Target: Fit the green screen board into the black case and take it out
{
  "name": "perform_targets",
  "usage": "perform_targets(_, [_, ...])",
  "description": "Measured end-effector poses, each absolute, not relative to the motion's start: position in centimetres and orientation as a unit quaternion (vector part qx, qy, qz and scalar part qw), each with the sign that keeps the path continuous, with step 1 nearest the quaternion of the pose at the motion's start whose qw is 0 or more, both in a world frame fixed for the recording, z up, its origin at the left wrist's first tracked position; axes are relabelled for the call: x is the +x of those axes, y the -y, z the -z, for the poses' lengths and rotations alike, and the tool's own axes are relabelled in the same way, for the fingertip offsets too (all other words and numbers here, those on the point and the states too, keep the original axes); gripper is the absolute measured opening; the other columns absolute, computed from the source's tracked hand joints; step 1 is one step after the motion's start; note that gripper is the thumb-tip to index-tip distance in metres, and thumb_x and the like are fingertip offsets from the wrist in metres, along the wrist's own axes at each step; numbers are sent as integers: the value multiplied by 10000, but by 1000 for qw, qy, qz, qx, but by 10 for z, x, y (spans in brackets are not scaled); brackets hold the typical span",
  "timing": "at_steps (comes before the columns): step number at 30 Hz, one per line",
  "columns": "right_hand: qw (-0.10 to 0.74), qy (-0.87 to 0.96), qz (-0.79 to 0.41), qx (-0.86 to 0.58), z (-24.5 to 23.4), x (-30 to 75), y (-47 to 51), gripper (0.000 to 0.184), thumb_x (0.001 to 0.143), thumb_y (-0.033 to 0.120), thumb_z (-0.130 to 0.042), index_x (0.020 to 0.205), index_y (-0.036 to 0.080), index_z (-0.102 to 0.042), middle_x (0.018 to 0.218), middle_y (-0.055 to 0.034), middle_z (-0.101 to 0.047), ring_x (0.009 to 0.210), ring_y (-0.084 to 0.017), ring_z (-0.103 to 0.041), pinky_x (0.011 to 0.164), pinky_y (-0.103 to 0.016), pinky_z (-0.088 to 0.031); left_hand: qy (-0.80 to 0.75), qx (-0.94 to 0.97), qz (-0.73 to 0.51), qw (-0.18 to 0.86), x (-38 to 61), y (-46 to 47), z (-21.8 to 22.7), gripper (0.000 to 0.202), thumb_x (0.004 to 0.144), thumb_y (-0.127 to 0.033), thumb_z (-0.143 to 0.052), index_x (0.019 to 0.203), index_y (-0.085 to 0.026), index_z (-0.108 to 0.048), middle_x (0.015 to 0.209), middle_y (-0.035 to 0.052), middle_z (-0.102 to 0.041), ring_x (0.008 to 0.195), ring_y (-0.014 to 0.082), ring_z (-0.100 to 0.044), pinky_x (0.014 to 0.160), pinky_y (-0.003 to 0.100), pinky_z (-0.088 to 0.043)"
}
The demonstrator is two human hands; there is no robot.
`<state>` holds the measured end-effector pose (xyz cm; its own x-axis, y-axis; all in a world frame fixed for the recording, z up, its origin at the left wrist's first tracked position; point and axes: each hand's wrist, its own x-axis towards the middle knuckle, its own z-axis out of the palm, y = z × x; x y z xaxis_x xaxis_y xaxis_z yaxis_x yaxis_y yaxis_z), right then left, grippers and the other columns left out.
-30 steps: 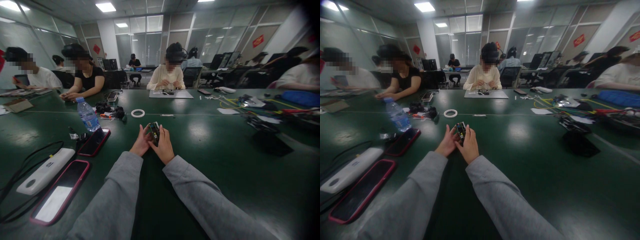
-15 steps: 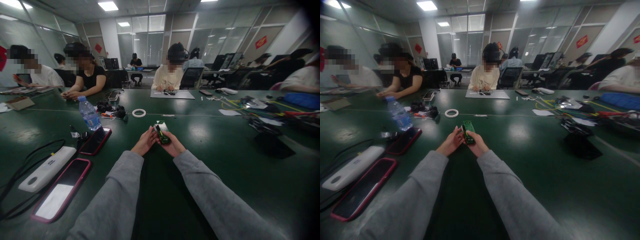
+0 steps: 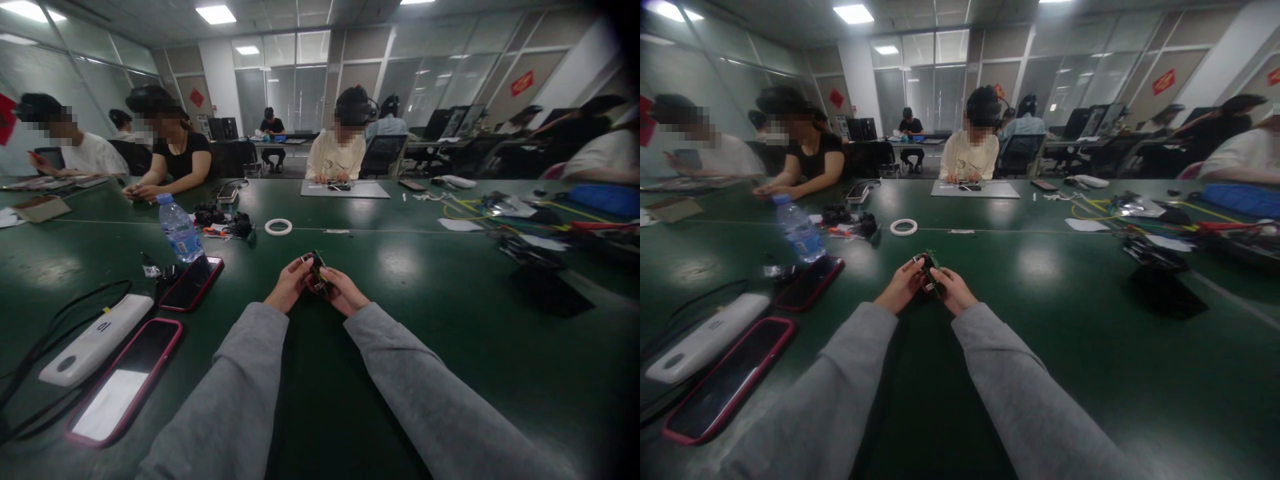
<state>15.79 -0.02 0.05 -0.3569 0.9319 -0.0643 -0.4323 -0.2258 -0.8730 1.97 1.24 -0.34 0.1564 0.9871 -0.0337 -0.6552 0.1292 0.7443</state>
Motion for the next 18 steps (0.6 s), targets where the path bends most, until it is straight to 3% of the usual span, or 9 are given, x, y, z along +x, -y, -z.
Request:
perform_targets(4, [491,460,-650,-355,6,159,-3,529,567,344,-829,956,129,-543,904,-48,-598,782,-141,-604,710,-275,-545,-286,326,-581,688,20,-11,4,391,687,-265,-740,1043,-136,-642,885,50,-676,658,84,-608,580,190,-459])
perform_targets(9, [496,474,-625,-374,6,159,-4,534,540,326,-841,951,115,-574,899,-51,-600,757,-138,-599,672,-260,-550,-284,323,-584,688,22,-11,3,377,692,-254,-736,1038,-136,-643,897,51,-672,709,91,-622,628,189,-473])
perform_targets(14, [483,405,-679,-375,-3,169,1,485,559,317,-841,918,112,-588,853,-60,-600,696,-132,-593,631,-265,-563,-278,324,-572,700,23,-11,3,338,736,-300,-700,1017,-120,-645,955,91,-678,819,122,-638,783,237,-475])
perform_targets(18, [499,393,-655,-408,-1,203,-3,416,671,325,-775,961,80,-607,884,-116,-606,715,-146,-604,639,-258,-554,-285,344,-549,706,20,-10,3,387,773,-350,-659,1102,-151,-620,1075,117,-656,979,177,-621,908,309,-442])
